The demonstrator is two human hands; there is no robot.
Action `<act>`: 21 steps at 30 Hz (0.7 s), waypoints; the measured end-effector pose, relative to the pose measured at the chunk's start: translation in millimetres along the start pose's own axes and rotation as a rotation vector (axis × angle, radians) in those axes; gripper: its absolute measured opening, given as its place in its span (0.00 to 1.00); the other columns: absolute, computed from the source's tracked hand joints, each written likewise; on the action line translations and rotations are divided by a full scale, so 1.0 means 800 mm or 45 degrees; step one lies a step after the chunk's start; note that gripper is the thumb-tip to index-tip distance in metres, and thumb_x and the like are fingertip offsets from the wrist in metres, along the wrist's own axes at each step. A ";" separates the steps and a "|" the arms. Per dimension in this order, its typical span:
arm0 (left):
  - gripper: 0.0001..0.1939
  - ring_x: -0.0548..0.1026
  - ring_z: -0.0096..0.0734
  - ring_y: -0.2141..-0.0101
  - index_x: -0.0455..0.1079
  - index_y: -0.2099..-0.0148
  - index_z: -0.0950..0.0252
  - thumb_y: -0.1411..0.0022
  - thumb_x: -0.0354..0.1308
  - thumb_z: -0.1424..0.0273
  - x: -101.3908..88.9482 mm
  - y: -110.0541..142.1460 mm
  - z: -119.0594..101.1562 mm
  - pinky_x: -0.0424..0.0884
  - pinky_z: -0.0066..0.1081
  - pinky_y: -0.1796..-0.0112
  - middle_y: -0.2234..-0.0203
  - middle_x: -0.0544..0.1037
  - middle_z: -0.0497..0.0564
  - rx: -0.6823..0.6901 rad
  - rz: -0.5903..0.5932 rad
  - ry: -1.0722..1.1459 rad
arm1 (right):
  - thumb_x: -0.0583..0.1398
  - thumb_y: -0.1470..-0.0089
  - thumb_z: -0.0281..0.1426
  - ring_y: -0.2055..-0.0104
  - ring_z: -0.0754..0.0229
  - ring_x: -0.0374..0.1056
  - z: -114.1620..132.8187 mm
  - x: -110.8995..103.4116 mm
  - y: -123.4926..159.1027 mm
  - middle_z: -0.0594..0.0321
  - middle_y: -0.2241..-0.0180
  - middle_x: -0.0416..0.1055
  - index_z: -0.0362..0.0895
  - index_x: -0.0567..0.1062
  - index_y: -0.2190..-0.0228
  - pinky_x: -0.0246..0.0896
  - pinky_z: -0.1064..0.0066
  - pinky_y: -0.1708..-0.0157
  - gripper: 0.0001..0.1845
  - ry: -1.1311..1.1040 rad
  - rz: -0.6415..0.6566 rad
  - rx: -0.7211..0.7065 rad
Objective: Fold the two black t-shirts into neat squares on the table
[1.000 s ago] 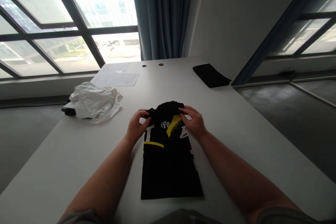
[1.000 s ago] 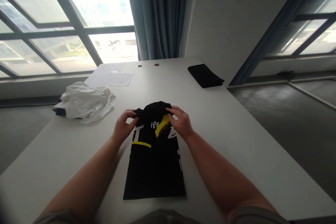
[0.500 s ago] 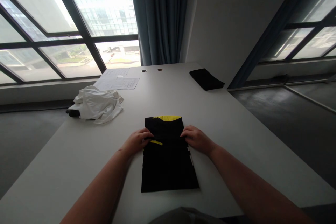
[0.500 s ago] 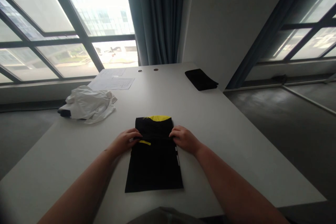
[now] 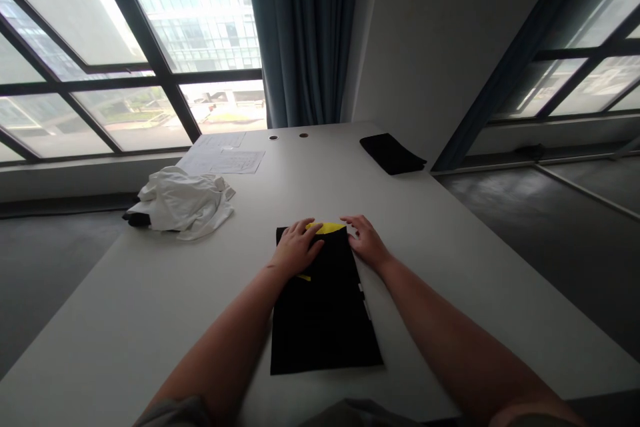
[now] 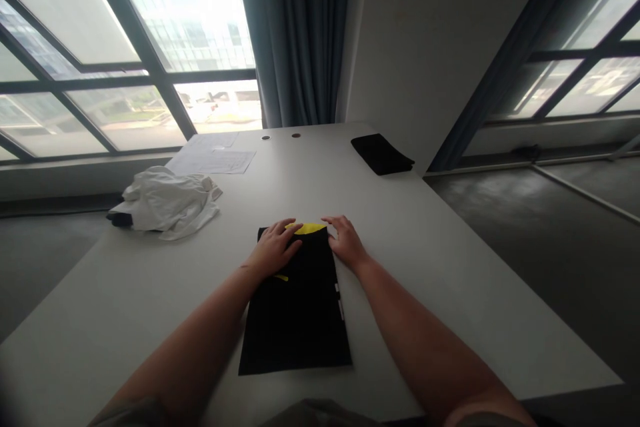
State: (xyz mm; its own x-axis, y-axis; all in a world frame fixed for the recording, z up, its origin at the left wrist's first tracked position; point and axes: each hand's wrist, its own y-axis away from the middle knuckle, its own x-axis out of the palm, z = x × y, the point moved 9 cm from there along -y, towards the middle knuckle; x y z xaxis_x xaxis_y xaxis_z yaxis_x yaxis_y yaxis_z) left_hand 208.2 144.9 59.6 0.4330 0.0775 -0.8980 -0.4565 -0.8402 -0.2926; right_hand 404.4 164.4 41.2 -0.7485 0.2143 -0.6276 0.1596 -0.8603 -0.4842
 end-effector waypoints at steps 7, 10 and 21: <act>0.30 0.55 0.50 0.28 0.57 0.26 0.49 0.27 0.53 0.55 0.056 -0.001 0.009 0.49 0.54 0.30 0.27 0.59 0.53 0.085 0.184 -0.095 | 0.64 0.42 0.34 0.58 0.56 0.72 -0.037 0.006 -0.034 0.59 0.58 0.79 0.49 0.82 0.56 0.68 0.65 0.60 0.12 -0.167 0.249 -0.061; 0.31 0.53 0.50 0.28 0.57 0.25 0.49 0.26 0.52 0.55 0.054 0.001 0.012 0.49 0.53 0.30 0.26 0.56 0.53 0.088 0.192 -0.107 | 0.65 0.44 0.32 0.58 0.56 0.72 -0.037 0.017 -0.046 0.61 0.62 0.80 0.48 0.83 0.61 0.67 0.63 0.54 0.09 -0.130 0.327 -0.120; 0.26 0.55 0.49 0.28 0.63 0.29 0.45 0.26 0.52 0.55 0.057 0.000 0.011 0.48 0.54 0.30 0.27 0.59 0.49 0.119 0.242 -0.102 | 0.56 0.48 0.20 0.61 0.58 0.71 -0.038 0.027 -0.062 0.61 0.64 0.76 0.46 0.79 0.68 0.66 0.68 0.56 0.13 0.008 0.338 -0.148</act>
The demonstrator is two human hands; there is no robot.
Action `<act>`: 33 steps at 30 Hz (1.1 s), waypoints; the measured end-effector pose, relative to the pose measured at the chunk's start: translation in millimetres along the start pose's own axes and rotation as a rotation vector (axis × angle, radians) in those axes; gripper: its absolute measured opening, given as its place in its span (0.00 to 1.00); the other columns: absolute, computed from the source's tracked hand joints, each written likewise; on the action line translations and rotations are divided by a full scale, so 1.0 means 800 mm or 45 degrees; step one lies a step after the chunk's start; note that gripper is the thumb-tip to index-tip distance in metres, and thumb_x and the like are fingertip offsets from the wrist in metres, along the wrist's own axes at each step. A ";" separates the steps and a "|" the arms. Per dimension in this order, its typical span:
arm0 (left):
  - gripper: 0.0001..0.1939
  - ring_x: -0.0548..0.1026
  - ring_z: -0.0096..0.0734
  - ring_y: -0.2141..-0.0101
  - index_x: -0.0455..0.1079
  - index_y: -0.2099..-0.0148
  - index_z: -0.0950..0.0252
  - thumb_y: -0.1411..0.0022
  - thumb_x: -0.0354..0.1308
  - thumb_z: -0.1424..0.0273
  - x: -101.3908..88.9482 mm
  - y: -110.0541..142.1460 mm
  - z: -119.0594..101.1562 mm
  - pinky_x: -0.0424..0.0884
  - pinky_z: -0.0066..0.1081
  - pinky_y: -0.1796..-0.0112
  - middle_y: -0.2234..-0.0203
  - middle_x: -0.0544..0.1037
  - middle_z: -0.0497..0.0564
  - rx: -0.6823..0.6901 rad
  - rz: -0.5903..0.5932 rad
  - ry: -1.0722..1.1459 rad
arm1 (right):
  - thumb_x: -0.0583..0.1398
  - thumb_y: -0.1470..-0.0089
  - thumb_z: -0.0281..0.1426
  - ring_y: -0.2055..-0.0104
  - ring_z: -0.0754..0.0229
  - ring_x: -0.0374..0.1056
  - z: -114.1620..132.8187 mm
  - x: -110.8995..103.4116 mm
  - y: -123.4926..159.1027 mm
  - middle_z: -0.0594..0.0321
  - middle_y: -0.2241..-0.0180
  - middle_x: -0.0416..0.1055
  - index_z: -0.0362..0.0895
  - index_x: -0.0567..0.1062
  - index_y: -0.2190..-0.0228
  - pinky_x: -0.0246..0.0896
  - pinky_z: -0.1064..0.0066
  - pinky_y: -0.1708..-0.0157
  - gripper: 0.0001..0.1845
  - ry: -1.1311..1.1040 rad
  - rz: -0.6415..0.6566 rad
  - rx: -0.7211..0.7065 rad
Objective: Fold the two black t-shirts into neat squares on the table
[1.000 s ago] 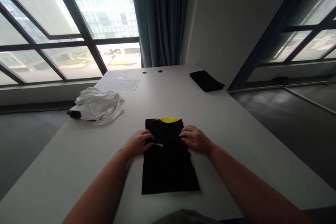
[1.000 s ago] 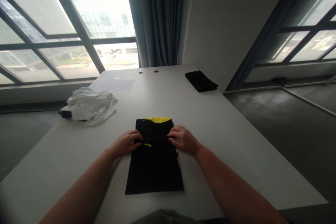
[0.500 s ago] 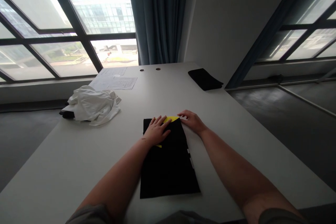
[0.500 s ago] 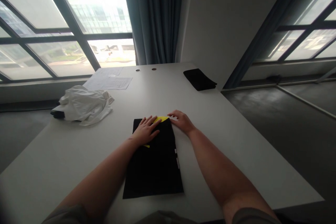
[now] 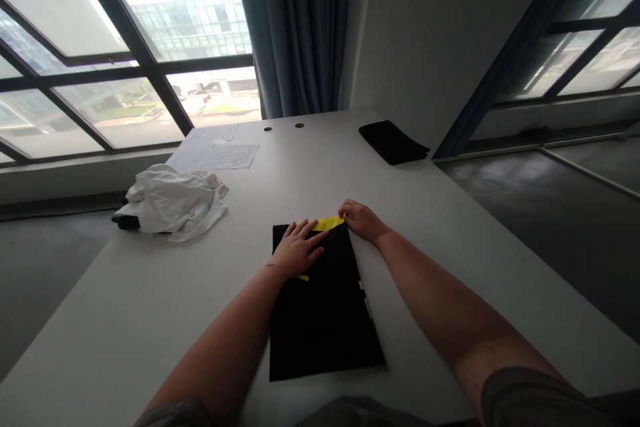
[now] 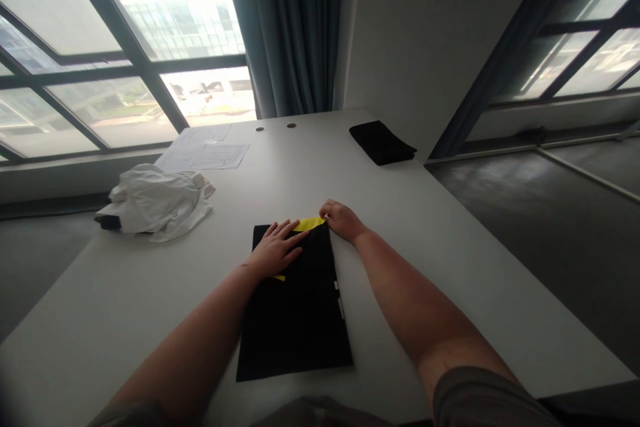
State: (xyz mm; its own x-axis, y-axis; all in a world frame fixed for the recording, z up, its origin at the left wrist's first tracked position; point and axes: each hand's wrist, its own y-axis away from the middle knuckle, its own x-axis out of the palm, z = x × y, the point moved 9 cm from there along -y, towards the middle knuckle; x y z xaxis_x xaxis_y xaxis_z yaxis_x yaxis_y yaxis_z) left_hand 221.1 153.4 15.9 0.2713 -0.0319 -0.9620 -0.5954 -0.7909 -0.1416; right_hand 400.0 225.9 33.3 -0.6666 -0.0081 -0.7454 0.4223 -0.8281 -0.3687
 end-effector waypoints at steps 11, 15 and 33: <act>0.25 0.55 0.50 0.28 0.65 0.30 0.46 0.26 0.51 0.55 -0.001 0.001 -0.007 0.45 0.58 0.30 0.28 0.60 0.50 -0.010 0.004 -0.041 | 0.57 0.46 0.19 0.47 0.50 0.70 0.008 0.004 0.014 0.50 0.52 0.77 0.43 0.83 0.64 0.64 0.55 0.41 0.16 0.300 0.002 0.014; 0.27 0.52 0.50 0.27 0.59 0.27 0.47 0.25 0.48 0.56 -0.008 0.008 0.017 0.45 0.57 0.30 0.26 0.56 0.50 -0.190 -0.112 -0.033 | 0.54 0.39 0.23 0.40 0.47 0.67 0.049 0.016 0.019 0.47 0.45 0.75 0.40 0.81 0.51 0.58 0.52 0.35 0.21 0.379 -0.087 0.067; 0.26 0.50 0.48 0.27 0.61 0.28 0.51 0.24 0.42 0.58 -0.005 0.005 0.132 0.46 0.57 0.30 0.26 0.56 0.48 -0.550 0.003 -0.032 | 0.50 0.30 0.48 0.23 0.47 0.39 0.038 0.088 0.027 0.54 0.24 0.41 0.48 0.55 0.27 0.35 0.46 0.27 0.37 0.495 0.429 0.260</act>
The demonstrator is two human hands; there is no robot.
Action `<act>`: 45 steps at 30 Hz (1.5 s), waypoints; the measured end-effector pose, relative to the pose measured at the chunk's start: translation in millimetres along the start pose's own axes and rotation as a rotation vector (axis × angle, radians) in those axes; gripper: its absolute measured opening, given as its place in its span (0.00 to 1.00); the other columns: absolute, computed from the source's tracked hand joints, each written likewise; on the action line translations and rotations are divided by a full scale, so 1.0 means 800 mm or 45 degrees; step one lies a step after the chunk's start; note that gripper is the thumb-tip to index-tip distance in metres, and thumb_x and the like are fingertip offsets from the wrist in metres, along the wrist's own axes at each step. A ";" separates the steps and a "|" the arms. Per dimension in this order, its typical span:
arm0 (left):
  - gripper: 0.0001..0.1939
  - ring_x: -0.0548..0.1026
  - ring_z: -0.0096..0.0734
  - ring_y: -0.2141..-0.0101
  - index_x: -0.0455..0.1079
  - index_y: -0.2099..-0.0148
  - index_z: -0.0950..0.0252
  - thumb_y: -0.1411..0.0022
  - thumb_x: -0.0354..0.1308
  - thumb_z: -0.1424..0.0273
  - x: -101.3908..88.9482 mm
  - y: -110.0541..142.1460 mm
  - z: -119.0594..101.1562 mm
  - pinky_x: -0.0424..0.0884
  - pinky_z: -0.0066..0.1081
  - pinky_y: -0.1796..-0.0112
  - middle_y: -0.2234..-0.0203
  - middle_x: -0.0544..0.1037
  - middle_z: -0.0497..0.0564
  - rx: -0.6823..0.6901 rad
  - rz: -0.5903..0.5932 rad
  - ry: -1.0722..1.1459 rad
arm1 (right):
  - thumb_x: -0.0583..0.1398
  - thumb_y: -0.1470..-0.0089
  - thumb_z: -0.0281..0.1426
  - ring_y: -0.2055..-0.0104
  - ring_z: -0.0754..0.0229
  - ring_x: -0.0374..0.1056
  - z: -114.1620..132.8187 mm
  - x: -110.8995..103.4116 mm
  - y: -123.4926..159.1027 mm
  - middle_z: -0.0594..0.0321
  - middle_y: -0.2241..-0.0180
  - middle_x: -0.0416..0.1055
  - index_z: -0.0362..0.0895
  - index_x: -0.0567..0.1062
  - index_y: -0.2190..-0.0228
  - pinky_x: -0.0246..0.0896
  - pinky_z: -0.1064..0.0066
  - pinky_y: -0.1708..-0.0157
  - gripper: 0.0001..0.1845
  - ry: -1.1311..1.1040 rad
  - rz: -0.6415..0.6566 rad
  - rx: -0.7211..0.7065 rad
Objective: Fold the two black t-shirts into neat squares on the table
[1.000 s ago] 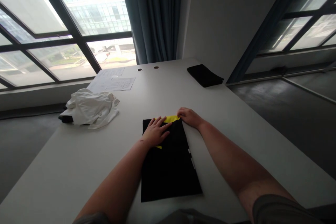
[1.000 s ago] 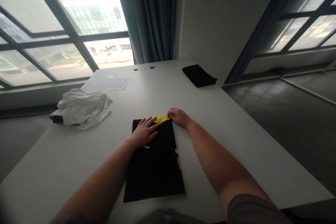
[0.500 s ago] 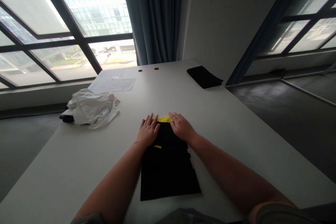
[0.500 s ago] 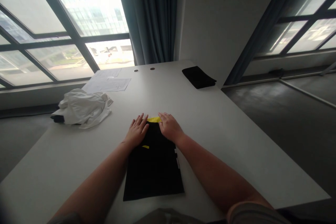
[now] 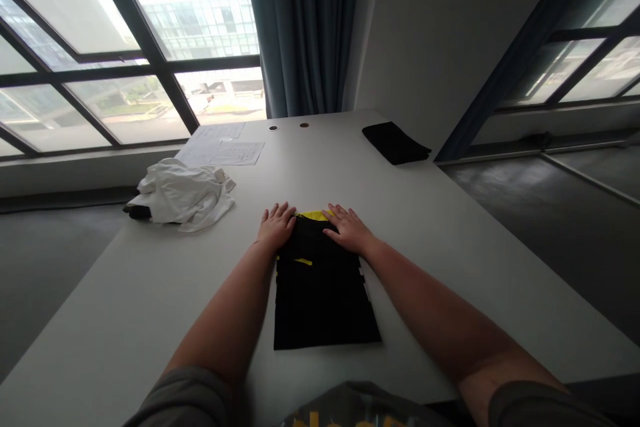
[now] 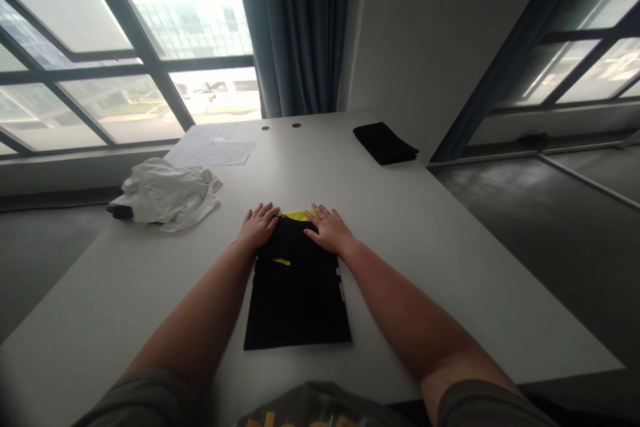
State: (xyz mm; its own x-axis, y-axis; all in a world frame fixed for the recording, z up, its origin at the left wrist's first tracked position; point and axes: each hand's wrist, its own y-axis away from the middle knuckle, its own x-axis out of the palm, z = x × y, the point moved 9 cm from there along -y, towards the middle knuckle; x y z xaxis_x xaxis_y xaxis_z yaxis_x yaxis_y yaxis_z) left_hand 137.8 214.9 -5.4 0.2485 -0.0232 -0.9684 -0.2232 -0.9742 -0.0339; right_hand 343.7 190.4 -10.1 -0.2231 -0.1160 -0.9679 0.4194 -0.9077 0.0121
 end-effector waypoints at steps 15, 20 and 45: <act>0.11 0.73 0.46 0.46 0.76 0.56 0.55 0.29 0.56 0.57 -0.030 0.004 0.047 0.65 0.43 0.45 0.49 0.78 0.52 -0.233 -0.217 0.145 | 0.50 0.29 0.45 0.23 0.43 0.40 -0.003 0.006 0.045 0.47 0.24 0.40 0.44 0.53 0.27 0.38 0.47 0.28 0.37 0.131 -0.102 0.137; 0.10 0.76 0.39 0.53 0.74 0.55 0.55 0.27 0.53 0.60 -0.030 -0.004 0.040 0.66 0.36 0.51 0.55 0.80 0.50 -0.134 -0.197 0.162 | 0.50 0.29 0.45 0.23 0.42 0.39 0.003 0.009 0.045 0.47 0.24 0.39 0.48 0.53 0.26 0.37 0.44 0.28 0.36 0.157 -0.052 0.083; 0.15 0.71 0.54 0.45 0.77 0.60 0.59 0.33 0.58 0.54 -0.061 -0.005 0.094 0.65 0.49 0.46 0.48 0.77 0.58 -0.474 -0.357 0.119 | 0.55 0.35 0.35 0.28 0.49 0.54 -0.017 -0.037 0.079 0.52 0.32 0.62 0.47 0.73 0.38 0.49 0.47 0.29 0.26 -0.382 -0.343 -0.205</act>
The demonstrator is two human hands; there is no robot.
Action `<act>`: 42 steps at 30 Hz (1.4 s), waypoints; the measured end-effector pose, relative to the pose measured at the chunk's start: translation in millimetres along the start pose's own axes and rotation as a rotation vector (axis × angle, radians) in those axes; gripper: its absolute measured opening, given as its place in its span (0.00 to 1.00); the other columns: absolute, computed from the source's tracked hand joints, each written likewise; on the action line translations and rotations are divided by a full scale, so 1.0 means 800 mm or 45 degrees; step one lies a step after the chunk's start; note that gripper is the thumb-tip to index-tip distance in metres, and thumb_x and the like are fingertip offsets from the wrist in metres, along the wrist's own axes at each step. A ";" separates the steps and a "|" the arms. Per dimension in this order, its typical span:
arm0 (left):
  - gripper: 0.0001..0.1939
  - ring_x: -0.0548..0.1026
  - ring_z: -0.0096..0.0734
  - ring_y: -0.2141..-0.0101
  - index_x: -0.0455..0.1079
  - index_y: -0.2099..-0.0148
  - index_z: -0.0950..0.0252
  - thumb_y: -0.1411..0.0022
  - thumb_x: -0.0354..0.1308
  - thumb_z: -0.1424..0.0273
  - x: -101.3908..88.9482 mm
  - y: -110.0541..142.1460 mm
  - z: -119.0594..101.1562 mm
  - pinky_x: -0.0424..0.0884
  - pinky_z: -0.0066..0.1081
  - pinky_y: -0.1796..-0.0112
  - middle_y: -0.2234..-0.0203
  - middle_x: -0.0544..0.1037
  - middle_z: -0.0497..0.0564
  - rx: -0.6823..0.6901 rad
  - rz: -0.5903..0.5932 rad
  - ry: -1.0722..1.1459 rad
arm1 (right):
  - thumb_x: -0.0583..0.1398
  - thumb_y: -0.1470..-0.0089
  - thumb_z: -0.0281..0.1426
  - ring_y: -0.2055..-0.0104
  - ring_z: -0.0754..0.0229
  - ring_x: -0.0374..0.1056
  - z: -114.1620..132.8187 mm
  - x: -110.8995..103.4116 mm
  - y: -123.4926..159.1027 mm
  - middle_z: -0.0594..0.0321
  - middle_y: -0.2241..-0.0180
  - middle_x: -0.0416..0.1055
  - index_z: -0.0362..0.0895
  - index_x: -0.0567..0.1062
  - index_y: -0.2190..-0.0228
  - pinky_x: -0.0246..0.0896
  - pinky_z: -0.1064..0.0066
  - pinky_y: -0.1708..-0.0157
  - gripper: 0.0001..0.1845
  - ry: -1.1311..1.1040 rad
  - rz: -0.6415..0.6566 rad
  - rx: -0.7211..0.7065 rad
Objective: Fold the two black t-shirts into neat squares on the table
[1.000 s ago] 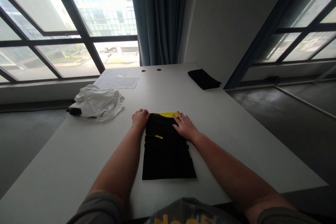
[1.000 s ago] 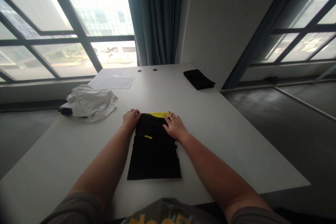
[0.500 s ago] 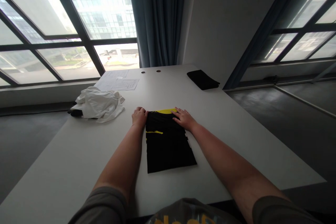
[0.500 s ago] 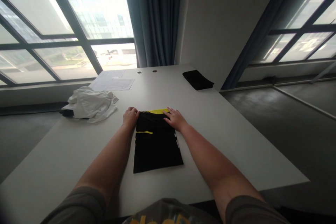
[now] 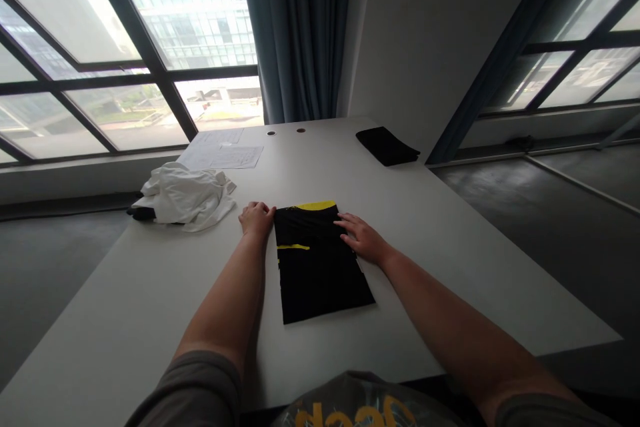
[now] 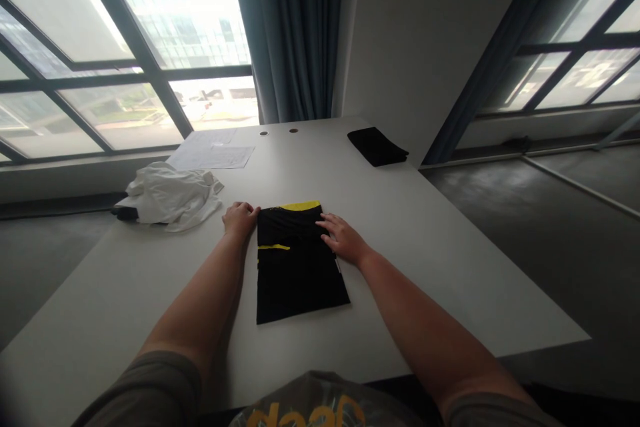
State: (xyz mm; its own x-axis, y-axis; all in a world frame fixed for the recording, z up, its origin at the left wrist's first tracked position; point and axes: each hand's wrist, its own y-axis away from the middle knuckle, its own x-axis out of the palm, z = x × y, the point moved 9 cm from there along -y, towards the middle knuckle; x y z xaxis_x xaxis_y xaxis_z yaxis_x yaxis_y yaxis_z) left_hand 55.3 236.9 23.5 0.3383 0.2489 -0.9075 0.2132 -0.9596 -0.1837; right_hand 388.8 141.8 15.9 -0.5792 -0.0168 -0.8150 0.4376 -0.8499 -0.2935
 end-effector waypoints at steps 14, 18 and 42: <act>0.17 0.70 0.47 0.40 0.74 0.45 0.54 0.34 0.62 0.56 -0.049 0.284 -0.077 0.60 0.50 0.35 0.40 0.74 0.55 1.135 0.585 0.304 | 0.58 0.35 0.29 0.35 0.50 0.65 0.068 -0.007 0.080 0.54 0.39 0.72 0.50 0.81 0.49 0.62 0.50 0.34 0.16 -0.248 0.184 -0.231; 0.39 0.60 0.57 0.31 0.67 0.33 0.56 0.44 0.71 0.52 -0.042 0.294 -0.078 0.50 0.58 0.31 0.30 0.63 0.60 1.202 0.658 0.253 | 0.61 0.37 0.29 0.33 0.47 0.63 0.083 -0.008 0.080 0.54 0.37 0.70 0.52 0.79 0.44 0.51 0.43 0.30 0.21 -0.158 0.194 -0.268; 0.15 0.74 0.41 0.38 0.74 0.47 0.56 0.30 0.50 0.70 -0.051 0.258 -0.060 0.62 0.48 0.33 0.44 0.80 0.54 1.075 0.532 0.644 | 0.57 0.41 0.23 0.33 0.51 0.65 0.070 -0.009 0.097 0.55 0.39 0.73 0.51 0.79 0.46 0.50 0.43 0.29 0.25 -0.344 0.178 -0.230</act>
State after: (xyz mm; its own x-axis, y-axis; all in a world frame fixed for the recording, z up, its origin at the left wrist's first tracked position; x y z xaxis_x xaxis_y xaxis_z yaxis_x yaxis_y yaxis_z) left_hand 129.5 34.7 40.4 0.6199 -0.2813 -0.7325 -0.6458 -0.7131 -0.2726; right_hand 388.3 46.5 27.2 -0.6557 -0.2854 -0.6990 0.6258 -0.7233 -0.2918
